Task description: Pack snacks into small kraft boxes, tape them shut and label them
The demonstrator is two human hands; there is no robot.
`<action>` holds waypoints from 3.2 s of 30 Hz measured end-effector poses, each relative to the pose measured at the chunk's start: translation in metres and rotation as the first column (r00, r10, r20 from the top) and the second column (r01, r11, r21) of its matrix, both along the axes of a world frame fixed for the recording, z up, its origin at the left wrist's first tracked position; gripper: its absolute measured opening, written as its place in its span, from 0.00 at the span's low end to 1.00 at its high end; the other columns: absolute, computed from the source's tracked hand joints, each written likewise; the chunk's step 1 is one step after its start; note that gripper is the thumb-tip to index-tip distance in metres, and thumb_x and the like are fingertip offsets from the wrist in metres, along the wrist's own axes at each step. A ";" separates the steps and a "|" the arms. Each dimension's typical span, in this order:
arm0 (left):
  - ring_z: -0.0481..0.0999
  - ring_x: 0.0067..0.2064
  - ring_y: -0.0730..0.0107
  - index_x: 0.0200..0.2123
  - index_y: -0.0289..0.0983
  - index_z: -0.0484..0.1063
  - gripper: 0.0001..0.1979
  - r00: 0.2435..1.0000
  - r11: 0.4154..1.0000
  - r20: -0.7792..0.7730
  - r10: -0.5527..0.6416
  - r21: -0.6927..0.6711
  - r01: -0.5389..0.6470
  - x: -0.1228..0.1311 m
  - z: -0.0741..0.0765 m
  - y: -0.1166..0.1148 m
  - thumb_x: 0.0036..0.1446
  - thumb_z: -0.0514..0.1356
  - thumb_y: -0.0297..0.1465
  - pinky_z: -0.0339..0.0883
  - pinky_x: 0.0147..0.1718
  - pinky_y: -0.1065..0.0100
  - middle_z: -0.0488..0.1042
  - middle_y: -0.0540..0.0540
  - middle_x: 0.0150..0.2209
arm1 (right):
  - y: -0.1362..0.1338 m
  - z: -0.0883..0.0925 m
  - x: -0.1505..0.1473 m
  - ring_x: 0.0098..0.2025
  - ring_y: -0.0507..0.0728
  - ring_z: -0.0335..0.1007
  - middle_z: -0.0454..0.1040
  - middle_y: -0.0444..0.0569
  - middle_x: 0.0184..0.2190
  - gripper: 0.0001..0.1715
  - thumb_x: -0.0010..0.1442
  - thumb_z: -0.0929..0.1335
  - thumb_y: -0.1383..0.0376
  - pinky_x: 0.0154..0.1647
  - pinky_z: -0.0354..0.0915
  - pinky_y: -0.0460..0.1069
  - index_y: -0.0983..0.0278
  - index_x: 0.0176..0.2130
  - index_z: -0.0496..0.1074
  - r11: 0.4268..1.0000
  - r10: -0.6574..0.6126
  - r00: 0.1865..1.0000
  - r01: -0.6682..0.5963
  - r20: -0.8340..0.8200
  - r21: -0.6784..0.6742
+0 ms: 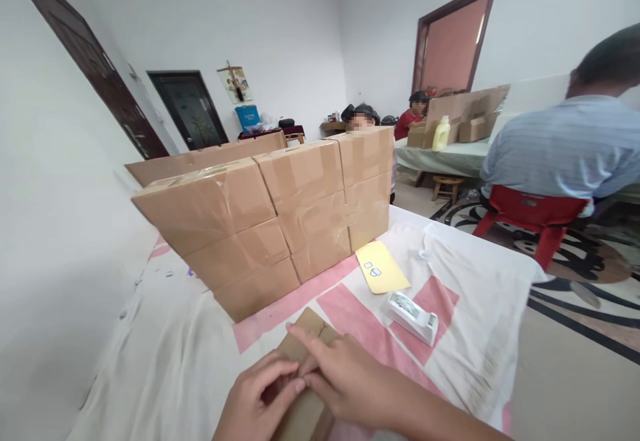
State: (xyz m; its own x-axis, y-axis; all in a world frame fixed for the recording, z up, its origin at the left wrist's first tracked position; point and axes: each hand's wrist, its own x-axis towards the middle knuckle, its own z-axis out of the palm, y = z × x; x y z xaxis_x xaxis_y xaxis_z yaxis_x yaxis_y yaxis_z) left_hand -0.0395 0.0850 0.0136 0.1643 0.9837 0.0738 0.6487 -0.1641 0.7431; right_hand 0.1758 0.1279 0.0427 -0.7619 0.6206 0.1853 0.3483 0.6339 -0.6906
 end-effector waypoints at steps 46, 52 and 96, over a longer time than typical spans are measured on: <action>0.66 0.29 0.74 0.29 0.38 0.76 0.14 0.953 0.930 0.119 0.278 -0.282 -0.236 0.028 0.063 0.001 0.58 0.62 0.42 0.59 0.29 0.71 0.70 0.51 0.27 | 0.042 -0.026 0.005 0.70 0.68 0.56 0.64 0.67 0.66 0.36 0.67 0.59 0.71 0.67 0.57 0.69 0.72 0.71 0.50 0.961 0.007 1.000 -0.008 0.007 0.277; 0.56 0.23 0.79 0.25 0.37 0.72 0.16 0.956 0.828 0.121 0.268 -0.537 -0.164 0.033 0.066 0.030 0.54 0.63 0.44 0.51 0.23 0.73 0.62 0.56 0.21 | 0.051 -0.035 0.015 0.73 0.61 0.50 0.62 0.55 0.68 0.48 0.66 0.58 0.75 0.65 0.64 0.65 0.59 0.74 0.28 0.991 0.124 0.976 -0.111 -0.179 0.080; 0.70 0.62 0.52 0.66 0.43 0.56 0.31 0.750 0.954 -0.605 0.267 0.275 -0.117 0.069 0.031 -0.032 0.63 0.57 0.44 0.65 0.54 0.53 0.72 0.40 0.61 | 0.045 -0.060 0.016 0.67 0.61 0.62 0.69 0.54 0.63 0.40 0.68 0.61 0.70 0.66 0.62 0.64 0.56 0.73 0.43 0.998 -0.018 0.891 -0.009 -0.454 -0.058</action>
State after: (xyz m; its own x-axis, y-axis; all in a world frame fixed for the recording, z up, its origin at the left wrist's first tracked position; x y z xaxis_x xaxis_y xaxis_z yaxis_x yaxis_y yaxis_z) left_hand 0.0298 0.0528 0.0449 0.0559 0.9724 0.2266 0.9896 -0.0842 0.1170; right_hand 0.1920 0.1731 -0.0172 -0.6004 0.6438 0.4744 -0.0091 0.5877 -0.8090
